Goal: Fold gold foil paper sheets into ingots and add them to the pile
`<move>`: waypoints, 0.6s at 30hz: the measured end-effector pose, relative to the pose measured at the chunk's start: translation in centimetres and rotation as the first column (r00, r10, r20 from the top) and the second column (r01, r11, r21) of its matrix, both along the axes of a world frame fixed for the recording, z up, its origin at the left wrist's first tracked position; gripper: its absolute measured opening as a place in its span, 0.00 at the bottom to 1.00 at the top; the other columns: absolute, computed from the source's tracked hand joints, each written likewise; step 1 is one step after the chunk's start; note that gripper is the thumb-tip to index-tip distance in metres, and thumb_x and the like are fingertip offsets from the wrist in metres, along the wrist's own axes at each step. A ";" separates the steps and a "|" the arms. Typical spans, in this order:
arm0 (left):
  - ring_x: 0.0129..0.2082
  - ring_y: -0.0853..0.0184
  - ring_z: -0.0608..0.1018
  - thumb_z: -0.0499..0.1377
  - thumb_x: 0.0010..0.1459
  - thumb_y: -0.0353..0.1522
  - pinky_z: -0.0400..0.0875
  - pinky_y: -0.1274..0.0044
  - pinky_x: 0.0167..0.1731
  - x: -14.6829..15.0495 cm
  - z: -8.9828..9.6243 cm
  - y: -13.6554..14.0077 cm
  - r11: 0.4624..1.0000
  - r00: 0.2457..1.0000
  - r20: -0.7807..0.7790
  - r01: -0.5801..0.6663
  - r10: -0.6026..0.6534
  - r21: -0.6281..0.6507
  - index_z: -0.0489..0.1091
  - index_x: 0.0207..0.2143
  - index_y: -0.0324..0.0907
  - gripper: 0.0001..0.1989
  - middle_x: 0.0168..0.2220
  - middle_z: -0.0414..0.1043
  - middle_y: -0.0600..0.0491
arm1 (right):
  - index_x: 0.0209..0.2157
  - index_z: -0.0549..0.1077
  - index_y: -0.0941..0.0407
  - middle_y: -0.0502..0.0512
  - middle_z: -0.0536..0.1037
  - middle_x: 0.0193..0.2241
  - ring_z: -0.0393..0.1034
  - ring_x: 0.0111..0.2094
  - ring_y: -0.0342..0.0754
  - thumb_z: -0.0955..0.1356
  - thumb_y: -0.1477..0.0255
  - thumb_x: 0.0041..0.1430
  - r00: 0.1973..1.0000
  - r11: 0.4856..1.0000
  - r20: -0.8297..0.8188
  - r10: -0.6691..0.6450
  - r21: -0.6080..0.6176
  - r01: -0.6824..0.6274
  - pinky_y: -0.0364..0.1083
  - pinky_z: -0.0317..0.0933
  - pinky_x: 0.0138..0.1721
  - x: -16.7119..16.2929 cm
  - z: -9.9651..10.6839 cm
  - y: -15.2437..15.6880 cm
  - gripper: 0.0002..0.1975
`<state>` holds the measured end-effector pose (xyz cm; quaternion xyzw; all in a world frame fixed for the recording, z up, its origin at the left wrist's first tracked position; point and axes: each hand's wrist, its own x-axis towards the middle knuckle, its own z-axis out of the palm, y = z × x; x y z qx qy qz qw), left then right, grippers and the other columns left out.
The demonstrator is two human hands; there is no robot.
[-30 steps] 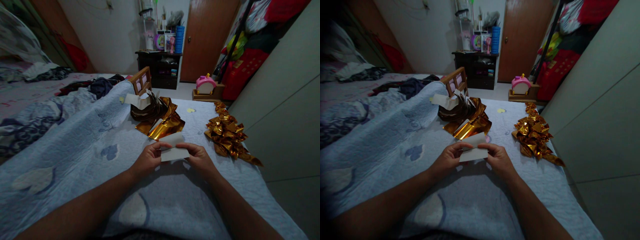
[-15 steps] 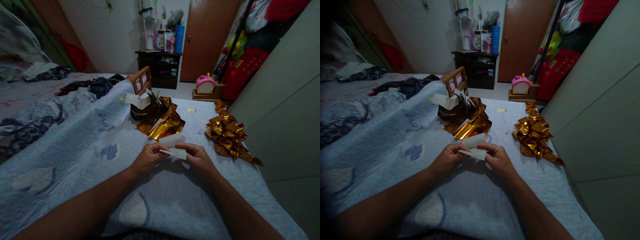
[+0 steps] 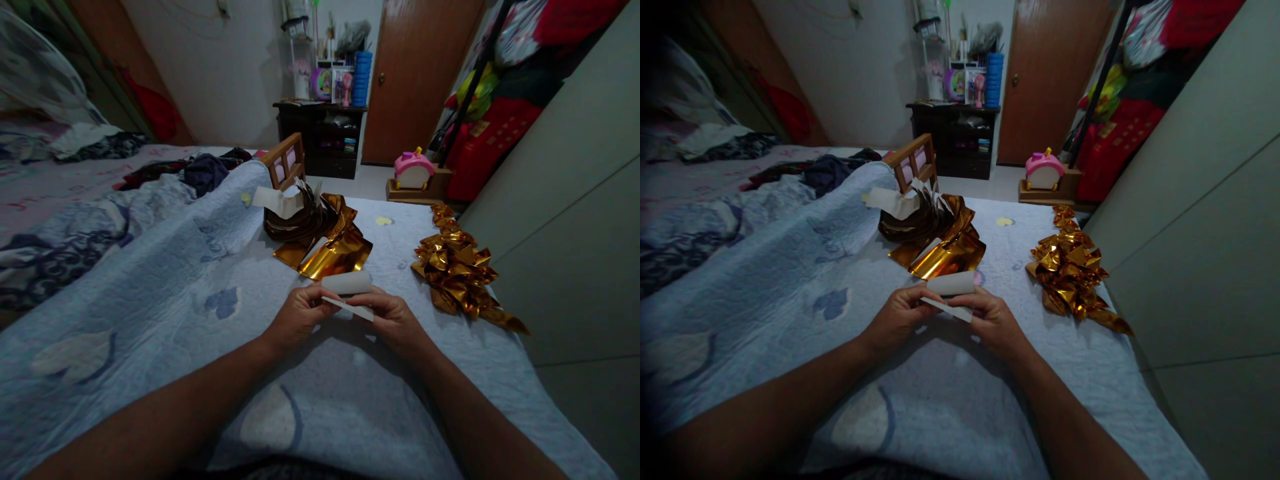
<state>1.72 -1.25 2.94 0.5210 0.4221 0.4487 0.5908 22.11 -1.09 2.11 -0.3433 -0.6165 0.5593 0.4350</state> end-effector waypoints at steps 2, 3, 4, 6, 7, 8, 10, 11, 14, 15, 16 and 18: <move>0.31 0.65 0.76 0.71 0.51 0.38 0.70 0.74 0.36 0.0 0.0 0.0 1.000 1.000 -0.004 0.004 -0.004 0.008 0.81 0.29 0.40 0.10 0.29 0.78 0.51 | 0.39 0.85 0.47 0.54 0.82 0.41 0.77 0.43 0.52 0.75 0.68 0.56 1.000 0.999 -0.013 0.003 -0.042 -0.003 0.52 0.69 0.47 0.1 0.0 -0.1 0.08; 0.31 0.65 0.76 0.71 0.51 0.38 0.70 0.74 0.36 0.0 -0.1 0.0 1.000 1.000 -0.006 0.004 -0.004 0.008 0.81 0.29 0.40 0.10 0.29 0.78 0.51 | 0.39 0.85 0.47 0.55 0.82 0.42 0.76 0.44 0.52 0.75 0.68 0.56 1.000 0.998 -0.018 -0.003 -0.060 0.002 0.52 0.69 0.47 0.1 0.0 -0.1 0.07; 0.32 0.65 0.76 0.71 0.51 0.38 0.70 0.74 0.36 0.0 -0.1 0.0 1.000 1.000 -0.010 -0.001 0.001 0.008 0.81 0.28 0.40 0.10 0.30 0.78 0.51 | 0.38 0.85 0.47 0.55 0.81 0.42 0.76 0.44 0.52 0.75 0.68 0.56 1.000 0.997 -0.025 -0.013 -0.073 0.011 0.52 0.69 0.46 0.2 -0.1 -0.1 0.07; 0.32 0.65 0.76 0.71 0.50 0.37 0.70 0.75 0.36 -0.1 -0.2 0.1 1.000 1.000 -0.017 -0.020 0.020 0.008 0.81 0.28 0.39 0.09 0.30 0.78 0.50 | 0.38 0.85 0.48 0.56 0.80 0.44 0.74 0.46 0.53 0.75 0.67 0.56 0.999 0.996 -0.045 -0.021 -0.085 0.017 0.51 0.69 0.45 0.5 -0.2 -0.1 0.07; 0.32 0.65 0.77 0.71 0.50 0.36 0.70 0.75 0.36 -0.1 -0.2 0.1 1.000 0.999 -0.018 -0.029 0.030 0.009 0.81 0.28 0.39 0.08 0.30 0.78 0.50 | 0.38 0.85 0.48 0.56 0.80 0.45 0.74 0.47 0.53 0.75 0.67 0.56 0.998 0.996 -0.053 -0.017 -0.083 0.013 0.50 0.69 0.45 0.6 -0.2 0.0 0.07; 0.33 0.64 0.77 0.70 0.51 0.35 0.70 0.74 0.37 -0.2 -0.2 0.2 0.999 0.999 -0.017 -0.035 0.035 0.009 0.82 0.29 0.39 0.08 0.30 0.79 0.50 | 0.38 0.86 0.48 0.57 0.80 0.45 0.73 0.47 0.53 0.75 0.66 0.56 0.998 0.997 -0.059 -0.013 -0.080 0.009 0.50 0.69 0.43 0.7 -0.2 0.0 0.07; 0.34 0.63 0.78 0.70 0.52 0.34 0.70 0.73 0.40 -0.3 -0.1 0.4 0.999 0.999 -0.008 -0.036 0.036 0.006 0.82 0.31 0.39 0.07 0.31 0.80 0.49 | 0.37 0.86 0.48 0.57 0.80 0.46 0.73 0.44 0.51 0.75 0.64 0.56 0.998 0.996 -0.063 -0.021 -0.083 0.015 0.49 0.70 0.40 0.7 -0.1 0.2 0.07; 0.35 0.63 0.78 0.69 0.52 0.34 0.71 0.72 0.41 -0.4 -0.1 0.4 0.999 0.999 -0.002 -0.035 0.035 0.006 0.82 0.31 0.40 0.06 0.32 0.81 0.49 | 0.36 0.85 0.48 0.57 0.80 0.46 0.73 0.42 0.51 0.75 0.64 0.56 0.997 0.996 -0.066 -0.031 -0.089 0.025 0.49 0.70 0.38 0.7 -0.1 0.2 0.07; 0.37 0.62 0.79 0.69 0.52 0.33 0.71 0.71 0.45 -0.4 -0.1 0.5 0.999 0.999 0.010 -0.034 0.034 0.009 0.83 0.33 0.40 0.06 0.34 0.82 0.49 | 0.34 0.85 0.50 0.56 0.81 0.41 0.74 0.38 0.50 0.75 0.64 0.56 0.994 0.992 -0.085 -0.065 -0.114 0.055 0.49 0.70 0.36 0.6 -0.1 0.2 0.07; 0.38 0.61 0.79 0.69 0.52 0.33 0.71 0.70 0.46 -0.4 -0.2 0.5 0.999 0.999 0.013 -0.032 0.032 0.009 0.83 0.33 0.40 0.07 0.35 0.82 0.48 | 0.33 0.84 0.51 0.56 0.82 0.39 0.74 0.37 0.49 0.75 0.64 0.56 0.994 0.990 -0.084 -0.074 -0.123 0.063 0.49 0.70 0.36 0.5 -0.1 0.1 0.07; 0.38 0.61 0.79 0.69 0.51 0.33 0.71 0.70 0.46 -0.4 -0.2 0.5 1.000 0.999 0.015 -0.028 0.028 0.008 0.83 0.34 0.39 0.08 0.36 0.82 0.48 | 0.32 0.83 0.52 0.55 0.82 0.36 0.74 0.35 0.48 0.75 0.64 0.57 0.993 0.988 -0.081 -0.084 -0.134 0.073 0.49 0.70 0.35 0.5 -0.1 0.1 0.07; 0.39 0.61 0.80 0.70 0.51 0.33 0.71 0.70 0.46 -0.4 -0.4 0.5 1.000 1.000 0.020 -0.022 0.022 0.003 0.82 0.36 0.39 0.09 0.38 0.82 0.47 | 0.32 0.81 0.53 0.54 0.82 0.33 0.73 0.32 0.47 0.74 0.65 0.57 0.991 0.983 -0.080 -0.107 -0.161 0.093 0.48 0.69 0.35 0.3 -0.2 0.0 0.07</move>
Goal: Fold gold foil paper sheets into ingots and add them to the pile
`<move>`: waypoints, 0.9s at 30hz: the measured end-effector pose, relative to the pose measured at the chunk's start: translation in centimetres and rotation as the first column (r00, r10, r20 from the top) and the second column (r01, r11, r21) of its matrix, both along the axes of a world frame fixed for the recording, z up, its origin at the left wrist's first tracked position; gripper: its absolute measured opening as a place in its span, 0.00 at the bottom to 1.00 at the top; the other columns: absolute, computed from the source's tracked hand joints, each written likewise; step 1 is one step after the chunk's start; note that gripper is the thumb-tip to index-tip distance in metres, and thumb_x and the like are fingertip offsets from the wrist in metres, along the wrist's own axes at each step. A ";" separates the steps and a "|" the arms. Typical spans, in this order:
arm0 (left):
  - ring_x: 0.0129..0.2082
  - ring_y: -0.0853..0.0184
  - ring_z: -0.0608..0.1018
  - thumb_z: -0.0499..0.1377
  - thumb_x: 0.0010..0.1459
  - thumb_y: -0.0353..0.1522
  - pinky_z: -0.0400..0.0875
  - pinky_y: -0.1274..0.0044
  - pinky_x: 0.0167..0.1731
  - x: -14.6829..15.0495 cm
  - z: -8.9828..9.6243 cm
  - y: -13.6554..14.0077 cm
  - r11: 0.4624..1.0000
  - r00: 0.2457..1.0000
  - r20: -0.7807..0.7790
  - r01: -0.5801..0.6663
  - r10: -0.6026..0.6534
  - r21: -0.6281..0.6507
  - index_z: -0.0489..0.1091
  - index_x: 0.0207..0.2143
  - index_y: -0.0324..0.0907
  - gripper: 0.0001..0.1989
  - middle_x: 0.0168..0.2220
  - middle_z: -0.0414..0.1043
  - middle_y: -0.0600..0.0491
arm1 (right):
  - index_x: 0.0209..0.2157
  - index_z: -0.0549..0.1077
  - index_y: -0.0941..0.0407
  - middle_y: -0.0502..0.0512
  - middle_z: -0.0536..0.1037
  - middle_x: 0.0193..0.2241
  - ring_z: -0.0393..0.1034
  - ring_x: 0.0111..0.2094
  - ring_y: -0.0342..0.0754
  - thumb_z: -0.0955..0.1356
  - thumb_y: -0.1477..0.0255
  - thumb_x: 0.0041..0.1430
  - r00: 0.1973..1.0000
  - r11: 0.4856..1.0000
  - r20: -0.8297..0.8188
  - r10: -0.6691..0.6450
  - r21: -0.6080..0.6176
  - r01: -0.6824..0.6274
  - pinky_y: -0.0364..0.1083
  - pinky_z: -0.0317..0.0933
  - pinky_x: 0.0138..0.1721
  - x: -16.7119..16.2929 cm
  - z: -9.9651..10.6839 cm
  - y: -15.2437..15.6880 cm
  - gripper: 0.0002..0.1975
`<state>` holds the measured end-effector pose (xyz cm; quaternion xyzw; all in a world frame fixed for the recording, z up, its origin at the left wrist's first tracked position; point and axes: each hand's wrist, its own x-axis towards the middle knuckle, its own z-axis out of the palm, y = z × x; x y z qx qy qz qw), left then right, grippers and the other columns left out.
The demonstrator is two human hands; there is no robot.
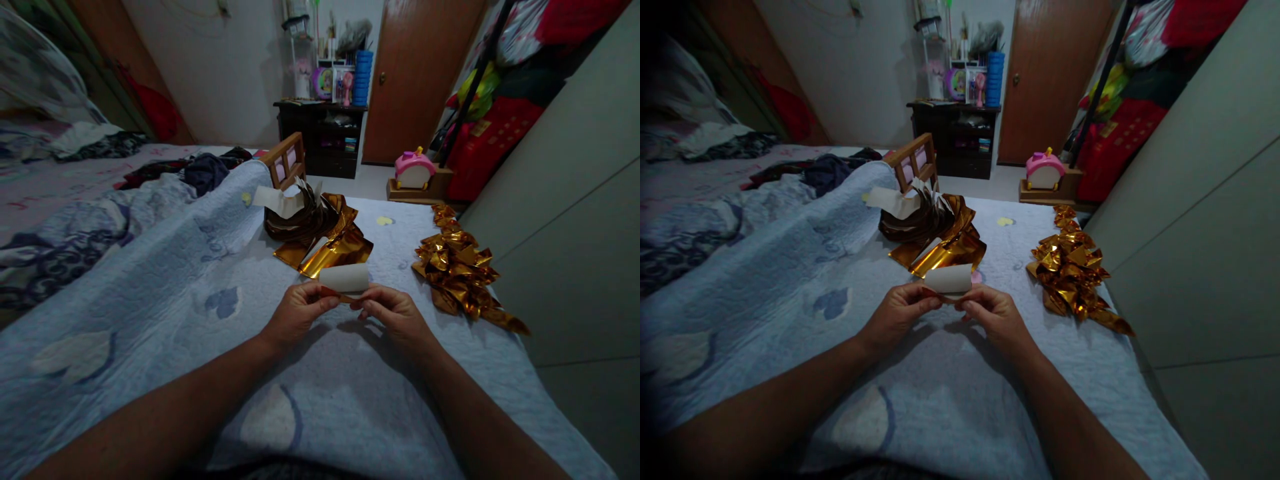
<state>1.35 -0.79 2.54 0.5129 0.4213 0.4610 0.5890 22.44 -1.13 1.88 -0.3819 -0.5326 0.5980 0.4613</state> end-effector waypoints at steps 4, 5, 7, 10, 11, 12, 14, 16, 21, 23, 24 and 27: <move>0.36 0.62 0.80 0.70 0.50 0.33 0.72 0.73 0.41 0.1 0.0 -0.1 1.000 1.000 -0.006 -0.014 0.014 0.016 0.81 0.34 0.38 0.09 0.35 0.82 0.48 | 0.33 0.74 0.54 0.51 0.81 0.30 0.76 0.32 0.47 0.75 0.66 0.56 1.000 0.999 -0.016 -0.026 -0.024 0.026 0.45 0.69 0.32 -0.3 -0.1 -0.2 0.09; 0.35 0.63 0.79 0.70 0.50 0.33 0.72 0.74 0.39 0.1 0.1 -0.2 1.000 1.000 -0.009 -0.021 0.021 0.023 0.81 0.33 0.38 0.08 0.34 0.82 0.48 | 0.33 0.72 0.53 0.50 0.80 0.29 0.77 0.32 0.47 0.75 0.66 0.55 0.999 0.999 -0.022 -0.032 -0.020 0.031 0.44 0.69 0.31 -0.4 0.0 -0.3 0.10; 0.33 0.64 0.79 0.70 0.49 0.33 0.72 0.75 0.37 0.2 0.2 -0.2 0.999 0.999 -0.011 -0.033 0.034 0.031 0.81 0.31 0.38 0.08 0.32 0.81 0.49 | 0.37 0.69 0.51 0.48 0.80 0.32 0.78 0.31 0.47 0.75 0.68 0.54 0.998 0.999 -0.036 -0.047 -0.003 0.047 0.43 0.69 0.28 -0.6 0.0 -0.4 0.13; 0.31 0.66 0.78 0.70 0.49 0.33 0.71 0.76 0.35 0.3 0.2 -0.2 0.999 0.999 -0.015 -0.040 0.040 0.032 0.80 0.30 0.38 0.07 0.30 0.80 0.50 | 0.44 0.69 0.49 0.48 0.80 0.36 0.78 0.30 0.46 0.75 0.70 0.53 0.997 0.996 -0.025 -0.071 0.044 0.072 0.43 0.69 0.26 -0.8 0.1 -0.5 0.18; 0.31 0.66 0.77 0.70 0.49 0.33 0.70 0.77 0.34 0.3 0.2 -0.2 0.999 0.999 -0.018 -0.037 0.038 0.033 0.79 0.30 0.38 0.07 0.30 0.80 0.50 | 0.44 0.70 0.49 0.49 0.80 0.35 0.77 0.30 0.47 0.74 0.71 0.53 0.997 0.995 -0.007 -0.076 0.060 0.076 0.43 0.69 0.27 -0.9 0.1 -0.6 0.17; 0.31 0.67 0.77 0.70 0.50 0.33 0.70 0.77 0.34 0.3 0.2 -0.2 0.999 0.999 -0.019 -0.032 0.033 0.035 0.79 0.30 0.38 0.08 0.30 0.79 0.50 | 0.44 0.72 0.50 0.49 0.80 0.33 0.77 0.31 0.47 0.74 0.70 0.54 0.997 0.994 0.015 -0.078 0.072 0.077 0.43 0.69 0.28 -0.9 0.1 -0.6 0.15; 0.30 0.67 0.76 0.70 0.50 0.33 0.70 0.77 0.34 0.3 0.1 -0.2 0.999 1.000 -0.017 -0.023 0.023 0.037 0.79 0.30 0.38 0.07 0.29 0.78 0.51 | 0.42 0.75 0.52 0.50 0.79 0.29 0.76 0.31 0.47 0.73 0.69 0.55 0.995 0.994 0.050 -0.085 0.077 0.080 0.44 0.70 0.29 -0.9 0.1 -0.6 0.11; 0.29 0.69 0.75 0.70 0.50 0.33 0.68 0.78 0.32 0.4 0.1 -0.3 0.999 1.000 -0.015 -0.012 0.013 0.035 0.78 0.29 0.38 0.07 0.28 0.77 0.52 | 0.40 0.77 0.53 0.51 0.80 0.29 0.75 0.30 0.47 0.72 0.69 0.56 0.993 0.993 0.069 -0.093 0.074 0.088 0.46 0.70 0.31 -0.9 0.2 -0.6 0.09; 0.29 0.70 0.73 0.70 0.50 0.33 0.67 0.78 0.32 0.5 0.2 -0.4 0.998 0.999 -0.021 -0.046 0.047 0.049 0.76 0.27 0.39 0.07 0.27 0.74 0.54 | 0.32 0.79 0.54 0.53 0.80 0.29 0.73 0.28 0.47 0.73 0.67 0.54 0.990 0.989 0.069 -0.125 0.082 0.119 0.47 0.70 0.32 -0.8 0.4 -0.4 0.06; 0.30 0.69 0.74 0.70 0.50 0.33 0.67 0.78 0.33 0.4 0.2 -0.4 0.994 0.995 -0.030 -0.089 0.092 0.066 0.77 0.27 0.39 0.07 0.28 0.74 0.54 | 0.31 0.78 0.54 0.52 0.80 0.29 0.73 0.28 0.47 0.74 0.66 0.53 0.987 0.988 0.066 -0.143 0.067 0.139 0.47 0.69 0.32 -0.8 0.3 -0.4 0.06; 0.30 0.69 0.74 0.69 0.51 0.34 0.68 0.78 0.34 0.3 0.1 -0.4 0.992 0.993 -0.035 -0.106 0.109 0.067 0.77 0.27 0.39 0.07 0.29 0.74 0.54 | 0.31 0.78 0.54 0.52 0.79 0.28 0.73 0.28 0.46 0.74 0.67 0.53 0.986 0.987 0.069 -0.151 0.061 0.147 0.47 0.69 0.32 -0.7 0.3 -0.4 0.06; 0.30 0.68 0.74 0.68 0.53 0.35 0.68 0.77 0.34 0.1 -0.1 -0.2 0.992 0.992 -0.040 -0.116 0.118 0.042 0.77 0.27 0.39 0.08 0.28 0.74 0.53 | 0.30 0.78 0.55 0.50 0.78 0.27 0.73 0.28 0.46 0.74 0.67 0.52 0.984 0.986 0.077 -0.160 0.060 0.155 0.46 0.68 0.32 -0.8 0.2 -0.4 0.07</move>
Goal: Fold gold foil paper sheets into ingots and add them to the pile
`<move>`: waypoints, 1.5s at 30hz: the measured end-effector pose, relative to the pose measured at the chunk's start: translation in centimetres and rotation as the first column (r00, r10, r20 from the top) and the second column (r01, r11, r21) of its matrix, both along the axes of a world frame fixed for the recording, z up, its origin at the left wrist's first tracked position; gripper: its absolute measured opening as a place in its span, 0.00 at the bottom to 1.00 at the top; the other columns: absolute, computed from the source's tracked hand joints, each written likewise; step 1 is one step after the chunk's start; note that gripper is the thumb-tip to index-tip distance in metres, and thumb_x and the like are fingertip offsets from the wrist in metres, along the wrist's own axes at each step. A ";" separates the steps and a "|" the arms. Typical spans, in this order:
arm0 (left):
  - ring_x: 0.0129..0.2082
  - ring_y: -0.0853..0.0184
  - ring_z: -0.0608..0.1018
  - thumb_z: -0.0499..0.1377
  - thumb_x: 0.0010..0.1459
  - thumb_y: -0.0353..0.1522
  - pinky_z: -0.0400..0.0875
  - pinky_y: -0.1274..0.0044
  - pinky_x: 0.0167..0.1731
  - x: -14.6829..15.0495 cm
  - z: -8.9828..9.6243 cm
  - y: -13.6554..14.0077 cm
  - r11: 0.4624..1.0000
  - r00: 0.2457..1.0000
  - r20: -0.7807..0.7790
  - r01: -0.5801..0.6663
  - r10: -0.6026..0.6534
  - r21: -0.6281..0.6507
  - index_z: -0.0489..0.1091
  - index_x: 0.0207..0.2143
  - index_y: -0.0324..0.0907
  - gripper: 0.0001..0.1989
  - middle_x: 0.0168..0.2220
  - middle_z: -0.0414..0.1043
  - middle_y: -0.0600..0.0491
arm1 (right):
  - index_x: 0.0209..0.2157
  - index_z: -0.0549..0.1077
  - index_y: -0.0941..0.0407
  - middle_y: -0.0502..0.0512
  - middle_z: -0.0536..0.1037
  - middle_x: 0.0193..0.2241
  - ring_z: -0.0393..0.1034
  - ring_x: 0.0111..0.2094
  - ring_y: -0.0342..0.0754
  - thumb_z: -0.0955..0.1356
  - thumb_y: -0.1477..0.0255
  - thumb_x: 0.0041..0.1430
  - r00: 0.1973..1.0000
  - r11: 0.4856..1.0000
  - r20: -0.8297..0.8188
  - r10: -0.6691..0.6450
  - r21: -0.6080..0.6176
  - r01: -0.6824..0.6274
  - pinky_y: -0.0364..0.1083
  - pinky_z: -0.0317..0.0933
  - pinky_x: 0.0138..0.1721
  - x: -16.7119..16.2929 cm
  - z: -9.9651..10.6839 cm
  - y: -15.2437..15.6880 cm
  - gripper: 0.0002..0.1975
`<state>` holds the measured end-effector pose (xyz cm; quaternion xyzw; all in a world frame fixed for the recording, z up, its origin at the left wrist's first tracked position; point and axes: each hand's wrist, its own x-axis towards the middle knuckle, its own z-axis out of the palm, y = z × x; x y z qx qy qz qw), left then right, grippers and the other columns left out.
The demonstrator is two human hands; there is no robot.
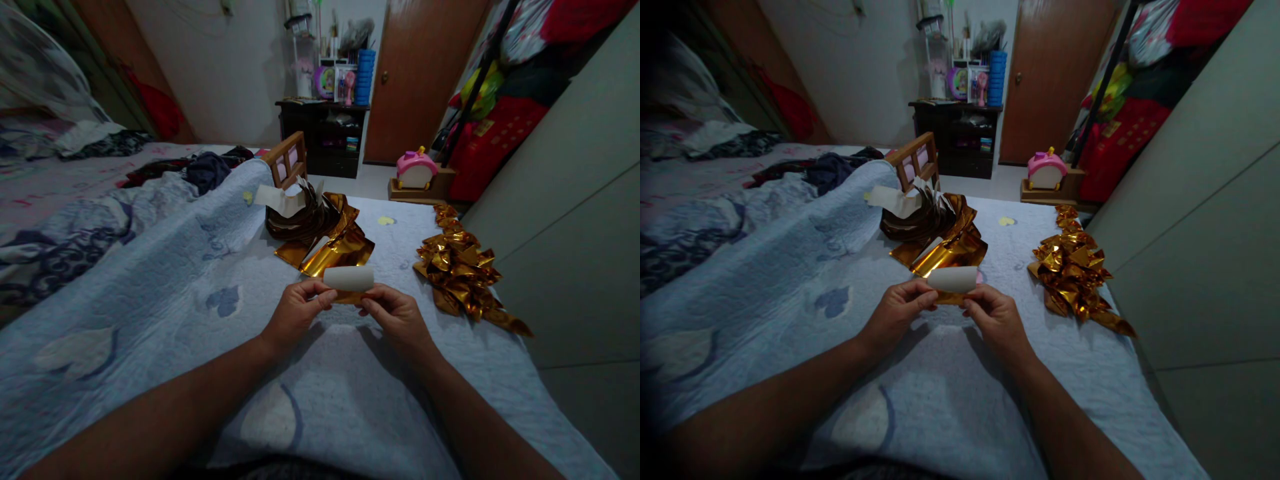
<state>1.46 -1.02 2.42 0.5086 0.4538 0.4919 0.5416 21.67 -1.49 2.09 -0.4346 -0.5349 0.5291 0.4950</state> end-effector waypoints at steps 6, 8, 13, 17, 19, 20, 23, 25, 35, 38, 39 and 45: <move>0.28 0.70 0.73 0.70 0.50 0.35 0.67 0.79 0.32 0.1 -0.2 0.1 0.999 0.998 0.054 -0.020 0.022 -0.029 0.76 0.25 0.38 0.10 0.26 0.74 0.54 | 0.29 0.71 0.54 0.47 0.75 0.25 0.71 0.27 0.45 0.77 0.66 0.49 0.998 0.999 -0.069 -0.007 -0.039 0.004 0.45 0.66 0.31 -0.3 0.4 -0.1 0.12; 0.28 0.70 0.74 0.71 0.49 0.35 0.68 0.78 0.33 0.3 0.0 0.1 0.999 0.997 0.070 -0.031 0.034 -0.043 0.76 0.25 0.38 0.10 0.26 0.74 0.54 | 0.29 0.69 0.54 0.46 0.74 0.25 0.70 0.27 0.44 0.77 0.66 0.50 0.997 0.999 -0.074 -0.001 -0.040 -0.002 0.44 0.65 0.31 -0.3 0.5 -0.1 0.14; 0.26 0.71 0.74 0.72 0.46 0.35 0.69 0.79 0.30 0.4 0.1 0.0 0.996 0.994 0.085 -0.063 0.068 -0.058 0.74 0.26 0.39 0.12 0.25 0.74 0.56 | 0.33 0.64 0.51 0.45 0.75 0.28 0.70 0.27 0.44 0.77 0.66 0.51 0.994 0.999 -0.108 0.017 -0.047 -0.023 0.44 0.66 0.31 -0.5 0.7 -0.1 0.17; 0.25 0.72 0.73 0.72 0.46 0.34 0.67 0.80 0.29 0.4 0.2 -0.1 0.997 0.995 0.078 -0.064 0.068 -0.051 0.72 0.25 0.39 0.12 0.24 0.72 0.57 | 0.41 0.63 0.49 0.49 0.80 0.35 0.72 0.30 0.45 0.76 0.67 0.51 0.988 0.997 -0.154 0.029 -0.070 -0.040 0.45 0.68 0.32 -0.6 0.6 -0.1 0.21; 0.25 0.72 0.73 0.72 0.47 0.34 0.67 0.80 0.29 0.4 0.2 -0.1 0.997 0.995 0.076 -0.060 0.064 -0.048 0.72 0.25 0.39 0.12 0.23 0.72 0.57 | 0.46 0.65 0.49 0.51 0.80 0.37 0.73 0.31 0.46 0.76 0.67 0.51 0.986 0.996 -0.163 0.024 -0.081 -0.038 0.45 0.68 0.32 -0.5 0.6 -0.1 0.23; 0.25 0.72 0.73 0.72 0.47 0.34 0.67 0.80 0.29 0.5 0.2 -0.1 0.997 0.995 0.078 -0.059 0.063 -0.049 0.72 0.25 0.39 0.12 0.24 0.72 0.56 | 0.47 0.66 0.50 0.52 0.80 0.37 0.73 0.31 0.46 0.76 0.66 0.51 0.987 0.996 -0.157 0.023 -0.087 -0.037 0.45 0.68 0.32 -0.5 0.6 -0.1 0.23; 0.26 0.72 0.73 0.71 0.47 0.34 0.67 0.80 0.30 0.5 0.2 -0.1 0.997 0.994 0.087 -0.058 0.062 -0.051 0.72 0.25 0.39 0.12 0.24 0.73 0.56 | 0.45 0.73 0.54 0.53 0.79 0.35 0.71 0.30 0.46 0.75 0.63 0.53 0.994 0.993 -0.103 0.045 -0.104 -0.056 0.46 0.67 0.31 -0.2 0.5 -0.2 0.20; 0.26 0.72 0.73 0.71 0.47 0.33 0.67 0.80 0.30 0.5 0.2 -0.1 0.997 0.995 0.084 -0.056 0.060 -0.046 0.72 0.25 0.39 0.11 0.24 0.73 0.56 | 0.42 0.77 0.56 0.53 0.78 0.31 0.70 0.29 0.46 0.74 0.60 0.55 0.996 0.992 -0.057 0.068 -0.106 -0.073 0.45 0.66 0.31 -0.1 0.5 -0.2 0.17; 0.26 0.72 0.73 0.71 0.48 0.34 0.67 0.80 0.30 0.7 0.0 -0.4 0.999 0.998 0.033 -0.047 0.047 -0.006 0.72 0.26 0.39 0.11 0.25 0.72 0.57 | 0.38 0.79 0.57 0.50 0.75 0.24 0.67 0.24 0.45 0.74 0.58 0.55 0.997 0.990 0.015 0.079 -0.122 -0.077 0.44 0.62 0.26 -0.2 0.7 -0.3 0.17; 0.27 0.71 0.73 0.71 0.48 0.35 0.68 0.79 0.30 0.7 0.0 -0.4 0.999 0.998 0.033 -0.044 0.044 -0.003 0.72 0.26 0.39 0.12 0.25 0.72 0.57 | 0.36 0.79 0.58 0.49 0.74 0.22 0.66 0.23 0.44 0.73 0.58 0.56 0.997 0.990 0.043 0.067 -0.126 -0.061 0.44 0.61 0.26 -0.3 0.8 -0.3 0.16; 0.27 0.71 0.73 0.72 0.48 0.35 0.69 0.79 0.31 0.7 0.0 -0.4 0.999 0.998 0.035 -0.042 0.043 -0.004 0.72 0.26 0.39 0.12 0.25 0.72 0.57 | 0.35 0.79 0.58 0.49 0.74 0.22 0.65 0.23 0.44 0.73 0.58 0.56 0.997 0.990 0.047 0.063 -0.126 -0.056 0.44 0.60 0.26 -0.3 0.8 -0.3 0.16; 0.28 0.71 0.74 0.72 0.47 0.34 0.70 0.79 0.32 0.8 -0.1 -0.3 0.999 0.997 0.065 -0.036 0.037 -0.025 0.71 0.26 0.39 0.12 0.26 0.72 0.57 | 0.31 0.79 0.58 0.50 0.73 0.21 0.65 0.23 0.44 0.73 0.58 0.56 0.997 0.993 0.061 0.042 -0.111 -0.035 0.44 0.59 0.26 -0.4 1.0 -0.4 0.16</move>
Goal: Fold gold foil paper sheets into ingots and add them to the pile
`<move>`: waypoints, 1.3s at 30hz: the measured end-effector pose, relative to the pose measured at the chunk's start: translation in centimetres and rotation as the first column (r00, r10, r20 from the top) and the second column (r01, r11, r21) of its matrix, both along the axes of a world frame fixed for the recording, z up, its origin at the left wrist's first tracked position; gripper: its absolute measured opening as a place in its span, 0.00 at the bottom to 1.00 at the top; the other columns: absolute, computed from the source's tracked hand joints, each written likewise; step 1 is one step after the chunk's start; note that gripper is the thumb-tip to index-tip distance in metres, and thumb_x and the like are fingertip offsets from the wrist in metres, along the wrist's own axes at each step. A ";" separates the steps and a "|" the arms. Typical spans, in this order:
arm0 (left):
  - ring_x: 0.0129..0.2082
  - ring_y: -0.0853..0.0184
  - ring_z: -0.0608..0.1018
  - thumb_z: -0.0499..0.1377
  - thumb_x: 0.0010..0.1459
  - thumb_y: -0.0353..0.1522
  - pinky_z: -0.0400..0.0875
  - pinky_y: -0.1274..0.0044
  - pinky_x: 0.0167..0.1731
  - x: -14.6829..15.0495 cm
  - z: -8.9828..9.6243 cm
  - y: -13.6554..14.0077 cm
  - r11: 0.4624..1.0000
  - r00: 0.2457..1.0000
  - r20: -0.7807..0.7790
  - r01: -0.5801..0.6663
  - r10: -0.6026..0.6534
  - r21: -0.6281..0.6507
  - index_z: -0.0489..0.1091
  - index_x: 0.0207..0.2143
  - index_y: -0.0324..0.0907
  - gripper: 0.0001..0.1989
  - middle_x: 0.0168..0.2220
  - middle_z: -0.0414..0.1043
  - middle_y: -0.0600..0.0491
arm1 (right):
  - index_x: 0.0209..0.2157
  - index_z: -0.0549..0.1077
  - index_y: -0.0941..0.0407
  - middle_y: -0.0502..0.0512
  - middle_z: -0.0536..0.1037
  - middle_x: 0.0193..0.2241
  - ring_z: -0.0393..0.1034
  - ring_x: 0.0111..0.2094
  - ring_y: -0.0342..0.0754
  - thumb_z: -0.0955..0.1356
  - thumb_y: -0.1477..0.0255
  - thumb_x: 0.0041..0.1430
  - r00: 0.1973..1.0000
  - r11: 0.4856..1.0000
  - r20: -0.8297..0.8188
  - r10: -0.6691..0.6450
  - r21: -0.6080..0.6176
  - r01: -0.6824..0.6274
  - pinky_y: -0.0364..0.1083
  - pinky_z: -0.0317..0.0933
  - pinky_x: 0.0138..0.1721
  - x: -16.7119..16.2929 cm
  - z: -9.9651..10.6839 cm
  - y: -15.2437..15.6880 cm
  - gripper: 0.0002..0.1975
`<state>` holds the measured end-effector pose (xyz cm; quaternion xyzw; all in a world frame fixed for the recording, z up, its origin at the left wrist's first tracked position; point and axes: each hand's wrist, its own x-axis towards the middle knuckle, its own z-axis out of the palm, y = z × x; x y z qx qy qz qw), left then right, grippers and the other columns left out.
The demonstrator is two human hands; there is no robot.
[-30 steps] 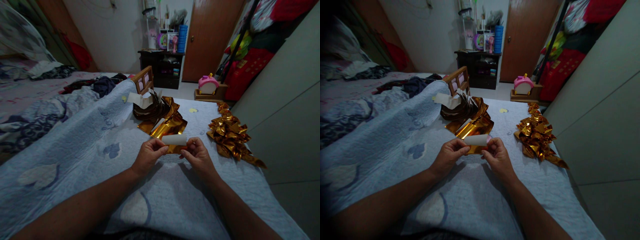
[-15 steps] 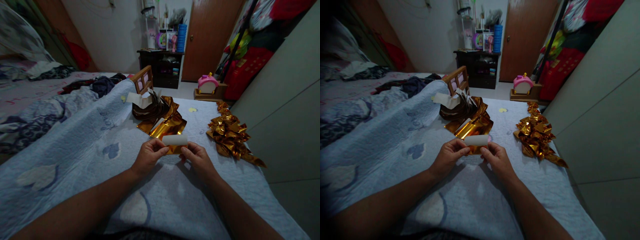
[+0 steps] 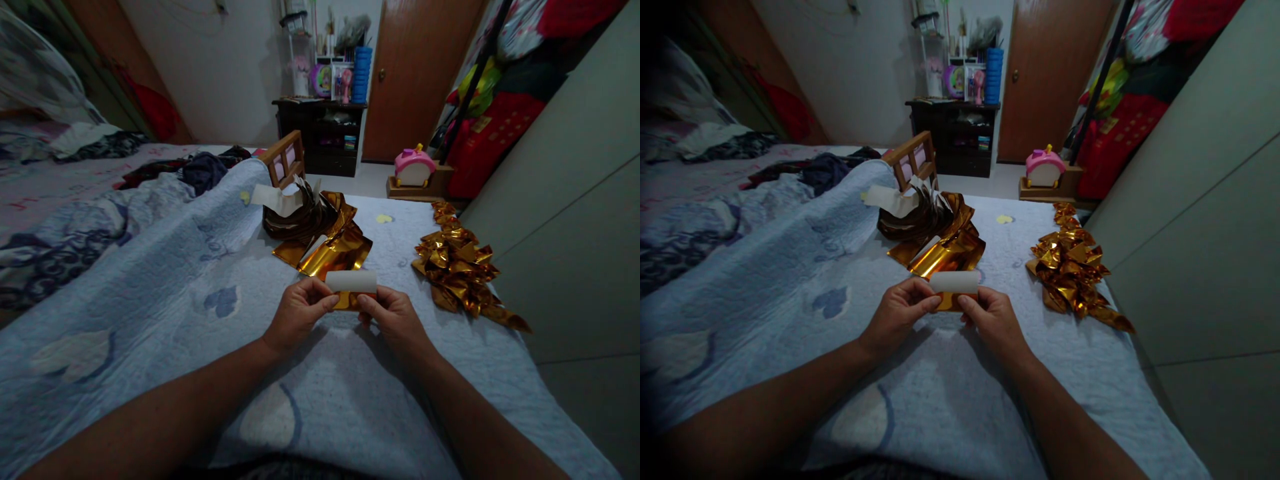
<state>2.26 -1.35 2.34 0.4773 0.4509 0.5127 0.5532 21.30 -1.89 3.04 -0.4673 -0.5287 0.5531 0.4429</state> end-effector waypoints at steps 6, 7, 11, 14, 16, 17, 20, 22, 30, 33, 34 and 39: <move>0.25 0.72 0.73 0.72 0.47 0.34 0.69 0.80 0.29 0.1 0.1 0.1 0.999 1.000 0.025 0.015 -0.014 -0.049 0.71 0.26 0.39 0.13 0.24 0.72 0.57 | 0.29 0.79 0.58 0.51 0.73 0.20 0.65 0.23 0.44 0.72 0.58 0.56 1.000 1.000 0.027 -0.008 -0.004 0.008 0.45 0.58 0.26 0.1 -0.1 0.0 0.16; 0.25 0.72 0.73 0.72 0.47 0.34 0.69 0.79 0.29 0.1 0.1 0.1 0.998 1.000 0.025 0.017 -0.015 -0.055 0.71 0.26 0.39 0.13 0.24 0.72 0.57 | 0.28 0.79 0.57 0.51 0.73 0.20 0.65 0.22 0.44 0.72 0.58 0.56 0.999 1.000 0.031 -0.009 -0.002 0.010 0.45 0.58 0.26 0.1 -0.1 0.0 0.16; 0.24 0.72 0.73 0.72 0.46 0.34 0.67 0.80 0.27 0.1 0.1 0.1 0.997 1.000 0.008 0.012 -0.011 -0.070 0.71 0.26 0.39 0.13 0.23 0.72 0.57 | 0.26 0.78 0.57 0.51 0.73 0.19 0.64 0.22 0.45 0.72 0.57 0.56 0.999 1.000 0.038 -0.011 0.007 0.010 0.45 0.57 0.25 0.0 -0.1 0.0 0.17; 0.24 0.73 0.72 0.72 0.47 0.34 0.66 0.80 0.27 0.1 0.1 0.1 0.997 1.000 0.000 0.006 -0.006 -0.072 0.71 0.25 0.39 0.13 0.23 0.72 0.57 | 0.25 0.78 0.57 0.51 0.73 0.18 0.64 0.22 0.44 0.72 0.57 0.56 0.999 1.000 0.053 -0.008 0.012 0.007 0.45 0.57 0.25 0.0 -0.2 0.1 0.17; 0.24 0.72 0.73 0.72 0.46 0.34 0.66 0.80 0.27 0.1 0.0 0.1 0.997 1.000 0.013 0.006 -0.005 -0.078 0.71 0.25 0.39 0.13 0.23 0.72 0.57 | 0.24 0.77 0.57 0.51 0.72 0.18 0.64 0.21 0.44 0.72 0.57 0.56 0.998 1.000 0.066 -0.009 0.015 0.008 0.45 0.57 0.25 0.0 -0.1 0.1 0.17; 0.25 0.72 0.73 0.72 0.46 0.34 0.67 0.80 0.28 0.1 0.0 0.1 0.996 1.000 0.022 0.008 -0.006 -0.085 0.71 0.26 0.39 0.13 0.24 0.72 0.57 | 0.24 0.77 0.57 0.51 0.72 0.18 0.64 0.21 0.44 0.72 0.58 0.56 0.997 1.000 0.074 -0.010 0.015 0.009 0.45 0.57 0.25 0.1 -0.1 0.1 0.17; 0.26 0.72 0.74 0.72 0.46 0.34 0.67 0.81 0.28 0.1 -0.1 0.2 0.995 0.999 0.050 0.020 -0.015 -0.102 0.70 0.26 0.39 0.14 0.24 0.72 0.57 | 0.26 0.78 0.58 0.51 0.72 0.18 0.64 0.21 0.44 0.72 0.57 0.56 0.996 1.000 0.084 -0.009 0.004 0.009 0.45 0.56 0.25 0.1 -0.1 0.0 0.17; 0.26 0.73 0.74 0.72 0.46 0.34 0.67 0.81 0.29 0.1 -0.2 0.2 0.994 0.998 0.057 0.029 -0.023 -0.107 0.70 0.26 0.38 0.14 0.25 0.72 0.57 | 0.26 0.79 0.58 0.51 0.72 0.18 0.63 0.21 0.44 0.72 0.57 0.56 0.996 1.000 0.086 -0.012 -0.008 0.013 0.45 0.55 0.24 0.1 -0.1 0.0 0.18; 0.27 0.72 0.74 0.73 0.45 0.33 0.68 0.81 0.30 0.1 -0.2 0.3 0.993 0.998 0.067 0.027 -0.020 -0.111 0.70 0.26 0.38 0.14 0.25 0.73 0.56 | 0.23 0.77 0.58 0.51 0.72 0.17 0.63 0.20 0.43 0.71 0.57 0.57 0.995 1.000 0.098 -0.015 0.002 0.015 0.44 0.55 0.23 0.1 0.0 0.0 0.19; 0.26 0.73 0.73 0.72 0.45 0.33 0.67 0.81 0.29 0.1 -0.2 0.3 0.993 0.998 0.065 0.031 -0.024 -0.117 0.70 0.25 0.38 0.14 0.25 0.72 0.56 | 0.24 0.77 0.58 0.50 0.72 0.18 0.62 0.20 0.43 0.70 0.57 0.58 0.993 1.000 0.119 -0.018 0.019 0.016 0.44 0.55 0.23 0.1 0.1 -0.1 0.18; 0.26 0.73 0.73 0.72 0.45 0.33 0.67 0.81 0.28 0.1 -0.2 0.3 0.992 0.998 0.064 0.033 -0.025 -0.122 0.70 0.25 0.38 0.14 0.24 0.72 0.56 | 0.24 0.77 0.58 0.50 0.71 0.17 0.62 0.20 0.43 0.70 0.58 0.58 0.990 0.999 0.138 -0.023 0.032 0.018 0.44 0.54 0.23 0.0 0.1 -0.2 0.18; 0.24 0.74 0.71 0.72 0.45 0.33 0.65 0.81 0.27 0.3 -0.4 0.4 0.989 0.997 0.068 0.046 -0.036 -0.142 0.69 0.25 0.38 0.14 0.23 0.71 0.57 | 0.25 0.76 0.58 0.48 0.68 0.18 0.59 0.20 0.43 0.68 0.60 0.59 0.963 0.991 0.263 -0.067 0.127 0.034 0.43 0.52 0.22 -0.1 0.1 -0.2 0.17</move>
